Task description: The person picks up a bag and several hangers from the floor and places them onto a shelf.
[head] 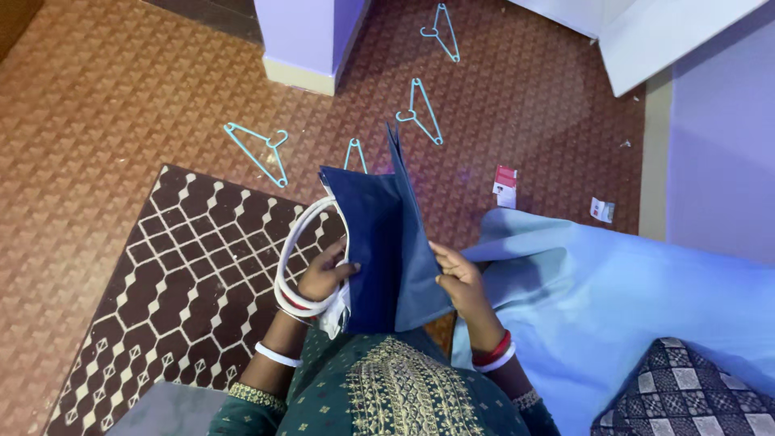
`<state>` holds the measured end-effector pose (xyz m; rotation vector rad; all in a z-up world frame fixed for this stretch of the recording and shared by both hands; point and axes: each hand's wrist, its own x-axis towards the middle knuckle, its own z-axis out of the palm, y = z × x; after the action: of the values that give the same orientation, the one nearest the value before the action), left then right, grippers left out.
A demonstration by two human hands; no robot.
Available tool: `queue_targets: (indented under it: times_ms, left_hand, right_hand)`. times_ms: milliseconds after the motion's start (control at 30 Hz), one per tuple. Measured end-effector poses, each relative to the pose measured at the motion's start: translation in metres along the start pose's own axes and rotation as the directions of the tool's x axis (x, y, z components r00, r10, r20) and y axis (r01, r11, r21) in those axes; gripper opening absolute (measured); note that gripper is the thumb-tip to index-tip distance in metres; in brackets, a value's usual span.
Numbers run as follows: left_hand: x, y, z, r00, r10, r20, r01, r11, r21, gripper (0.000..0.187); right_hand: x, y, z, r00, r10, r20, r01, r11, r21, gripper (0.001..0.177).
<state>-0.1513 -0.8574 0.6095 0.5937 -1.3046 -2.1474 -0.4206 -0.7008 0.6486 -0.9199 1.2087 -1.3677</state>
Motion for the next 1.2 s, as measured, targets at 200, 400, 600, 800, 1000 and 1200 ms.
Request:
queue_targets:
  times_ms: [200,400,600,800,1000,1200]
  left_hand:
    - [0.054,0.024,0.017,0.997,0.044,-0.067,-0.034,0.988,0.152,0.064]
    - [0.090,0.061,-0.005,0.952,0.071,-0.298,-0.077,0.997,-0.008,0.060]
    - [0.152,0.057,0.014,0.906,0.126,-0.404,-0.218,0.957,-0.190,0.071]
    - [0.243,0.034,0.053,0.956,0.119,-0.269,-0.207,0.922,-0.327,0.074]
    - [0.305,0.043,0.074,0.968,0.065,-0.241,-0.134,0.950,-0.280,0.073]
    - [0.395,0.043,0.093,0.998,-0.022,-0.058,0.000,0.936,-0.353,0.069]
  right_hand:
    - [0.055,-0.036,-0.019,0.996,-0.079,0.052,0.086,0.986,-0.142,0.080]
    - [0.108,-0.066,-0.141,0.968,-0.031,-0.250,-0.035,0.966,-0.257,0.067]
    - [0.122,-0.089,-0.281,0.914,-0.069,-0.401,0.006,0.987,-0.158,0.049]
    - [0.123,-0.114,-0.336,0.855,-0.075,-0.513,0.020,0.993,-0.113,0.035]
    - [0.115,-0.139,-0.358,0.752,-0.084,-0.654,0.030,0.995,-0.093,0.030]
    - [0.124,-0.145,-0.387,0.705,-0.205,-0.679,0.140,0.979,-0.150,0.023]
